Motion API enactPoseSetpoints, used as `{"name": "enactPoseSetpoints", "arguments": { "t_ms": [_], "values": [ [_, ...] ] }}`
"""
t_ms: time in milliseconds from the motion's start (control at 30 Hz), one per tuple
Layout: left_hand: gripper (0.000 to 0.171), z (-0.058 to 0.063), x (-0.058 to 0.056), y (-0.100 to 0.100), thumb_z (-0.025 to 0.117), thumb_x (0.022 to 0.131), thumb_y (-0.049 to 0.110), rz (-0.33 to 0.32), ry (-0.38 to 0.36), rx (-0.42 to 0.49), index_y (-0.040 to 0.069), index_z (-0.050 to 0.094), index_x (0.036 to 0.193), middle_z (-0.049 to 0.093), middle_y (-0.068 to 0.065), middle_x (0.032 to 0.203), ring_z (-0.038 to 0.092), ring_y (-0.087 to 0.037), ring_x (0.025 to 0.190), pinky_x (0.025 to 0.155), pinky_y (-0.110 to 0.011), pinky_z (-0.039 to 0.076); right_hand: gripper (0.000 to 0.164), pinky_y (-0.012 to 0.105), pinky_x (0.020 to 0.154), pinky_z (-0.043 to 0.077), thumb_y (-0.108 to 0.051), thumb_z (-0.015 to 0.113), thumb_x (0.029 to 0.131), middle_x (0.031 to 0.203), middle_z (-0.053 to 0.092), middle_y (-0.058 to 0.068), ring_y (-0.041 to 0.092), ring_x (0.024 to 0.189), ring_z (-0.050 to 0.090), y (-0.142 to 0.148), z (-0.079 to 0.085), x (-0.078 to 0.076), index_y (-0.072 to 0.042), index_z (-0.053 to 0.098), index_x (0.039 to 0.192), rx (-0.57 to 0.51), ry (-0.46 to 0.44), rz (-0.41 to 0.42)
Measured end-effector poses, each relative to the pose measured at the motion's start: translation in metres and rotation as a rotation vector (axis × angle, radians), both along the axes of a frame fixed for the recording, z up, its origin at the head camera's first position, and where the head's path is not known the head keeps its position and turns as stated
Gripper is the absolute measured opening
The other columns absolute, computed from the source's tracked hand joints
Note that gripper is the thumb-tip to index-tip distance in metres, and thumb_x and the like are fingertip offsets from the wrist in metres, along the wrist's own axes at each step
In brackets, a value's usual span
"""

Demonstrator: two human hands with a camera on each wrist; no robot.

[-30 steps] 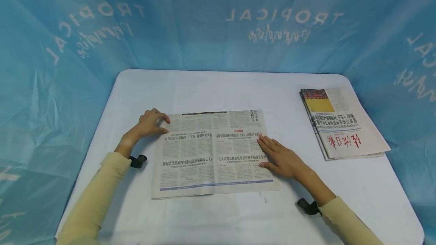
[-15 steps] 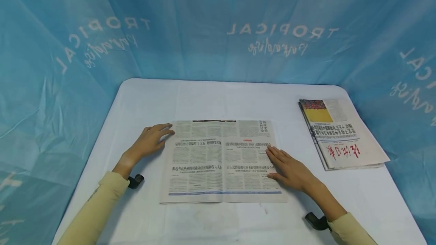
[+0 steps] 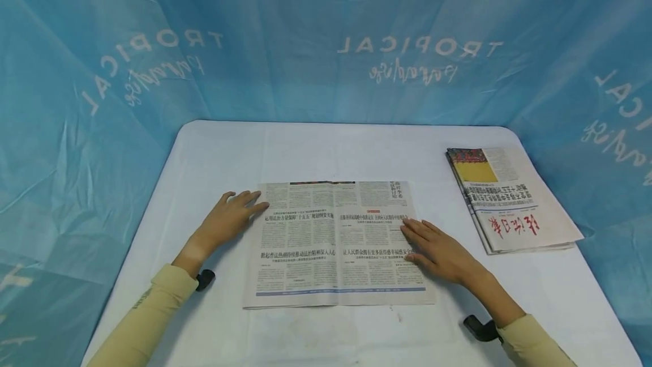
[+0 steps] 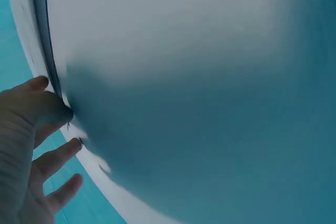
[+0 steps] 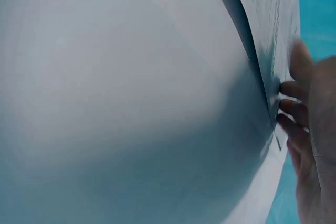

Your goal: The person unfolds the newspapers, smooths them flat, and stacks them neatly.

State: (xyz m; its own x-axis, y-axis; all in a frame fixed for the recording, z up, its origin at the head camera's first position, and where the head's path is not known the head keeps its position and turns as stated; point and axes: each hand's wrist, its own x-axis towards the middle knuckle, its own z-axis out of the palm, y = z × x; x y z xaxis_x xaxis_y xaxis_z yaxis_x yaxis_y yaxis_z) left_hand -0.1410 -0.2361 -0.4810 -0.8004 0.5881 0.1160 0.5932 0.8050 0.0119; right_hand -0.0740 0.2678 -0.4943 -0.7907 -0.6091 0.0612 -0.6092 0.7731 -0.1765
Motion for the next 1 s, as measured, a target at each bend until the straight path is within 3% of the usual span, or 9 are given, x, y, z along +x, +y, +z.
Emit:
{"name": "enactPoseSetpoints", "arguments": {
  "t_ms": [133, 233, 433, 633, 700, 767, 867, 933, 1000],
  "values": [
    [0.050, -0.004, 0.001, 0.004, 0.070, 0.089, 0.008, -0.078, 0.077, -0.051, 0.017, 0.058, 0.136, 0.049, -0.016, 0.145, 0.048, -0.037, 0.132, 0.104, -0.057, 0.037, 0.059, 0.049, 0.110, 0.033, -0.002, 0.067, 0.088, 0.148, 0.045, 0.017, 0.038, 0.134, 0.045, 0.006, 0.001, -0.010, -0.003, 0.047, 0.143, 0.010, 0.081, 0.048],
    [0.049, -0.005, 0.001, 0.007, 0.071, 0.087, 0.007, -0.122, 0.132, -0.058, 0.015, 0.058, 0.134, 0.051, -0.015, 0.144, 0.050, -0.035, 0.130, 0.106, -0.055, 0.037, 0.066, 0.050, 0.108, 0.035, 0.010, 0.064, 0.083, 0.149, 0.043, 0.019, 0.039, 0.135, 0.043, 0.010, 0.000, -0.018, -0.002, 0.044, 0.145, 0.056, 0.119, 0.047],
    [0.047, -0.004, 0.001, 0.012, 0.070, 0.088, 0.007, -0.142, 0.179, -0.091, 0.013, 0.058, 0.133, 0.057, -0.015, 0.138, 0.057, -0.034, 0.123, 0.106, -0.053, 0.038, 0.061, 0.044, 0.115, 0.027, -0.002, 0.058, 0.094, 0.154, 0.035, 0.020, 0.036, 0.141, 0.035, 0.017, -0.002, -0.037, -0.002, 0.034, 0.150, 0.146, 0.161, 0.053],
    [0.047, 0.000, 0.001, 0.013, 0.072, 0.086, 0.005, -0.124, 0.191, -0.155, 0.011, 0.060, 0.132, 0.059, -0.014, 0.135, 0.059, -0.032, 0.120, 0.105, -0.053, 0.039, 0.055, 0.048, 0.111, 0.032, -0.003, 0.058, 0.092, 0.149, 0.042, 0.022, 0.038, 0.136, 0.042, 0.016, 0.000, -0.056, 0.003, 0.040, 0.145, 0.157, 0.272, 0.206],
    [0.047, 0.000, 0.000, 0.013, 0.073, 0.085, 0.003, -0.119, 0.200, -0.162, 0.011, 0.061, 0.129, 0.061, -0.013, 0.133, 0.061, -0.031, 0.118, 0.105, -0.053, 0.039, 0.046, 0.049, 0.110, 0.035, -0.005, 0.050, 0.098, 0.148, 0.043, 0.022, 0.038, 0.134, 0.044, 0.016, 0.000, -0.060, 0.004, 0.042, 0.143, 0.162, 0.302, 0.256],
    [0.046, -0.001, -0.001, 0.012, 0.073, 0.084, 0.001, -0.120, 0.203, -0.164, 0.010, 0.062, 0.128, 0.062, -0.013, 0.132, 0.062, -0.030, 0.116, 0.106, -0.053, 0.038, 0.039, 0.049, 0.109, 0.036, -0.008, 0.033, 0.106, 0.148, 0.044, 0.022, 0.037, 0.134, 0.045, 0.015, -0.002, -0.064, 0.004, 0.042, 0.142, 0.182, 0.327, 0.288],
    [0.044, -0.002, -0.003, 0.012, 0.072, 0.084, 0.000, -0.127, 0.218, -0.174, 0.009, 0.063, 0.126, 0.063, -0.012, 0.130, 0.064, -0.030, 0.114, 0.105, -0.054, 0.038, 0.050, 0.048, 0.109, 0.037, -0.012, 0.009, 0.109, 0.149, 0.043, 0.019, 0.035, 0.134, 0.045, 0.015, -0.005, -0.067, 0.002, 0.041, 0.143, 0.211, 0.372, 0.319],
    [0.043, -0.002, -0.003, 0.012, 0.071, 0.085, 0.000, -0.129, 0.223, -0.183, 0.008, 0.063, 0.126, 0.064, -0.011, 0.130, 0.064, -0.030, 0.113, 0.104, -0.055, 0.038, 0.056, 0.047, 0.109, 0.038, -0.013, 0.002, 0.107, 0.150, 0.043, 0.018, 0.034, 0.135, 0.045, 0.014, -0.005, -0.067, 0.001, 0.041, 0.144, 0.223, 0.393, 0.330],
    [0.042, -0.002, -0.003, 0.012, 0.071, 0.085, 0.001, -0.127, 0.226, -0.194, 0.008, 0.063, 0.126, 0.064, -0.011, 0.130, 0.064, -0.029, 0.114, 0.104, -0.054, 0.038, 0.055, 0.047, 0.108, 0.039, -0.014, 0.003, 0.108, 0.149, 0.043, 0.018, 0.034, 0.134, 0.046, 0.014, -0.005, -0.067, 0.001, 0.042, 0.143, 0.217, 0.399, 0.332]
  ]
}}
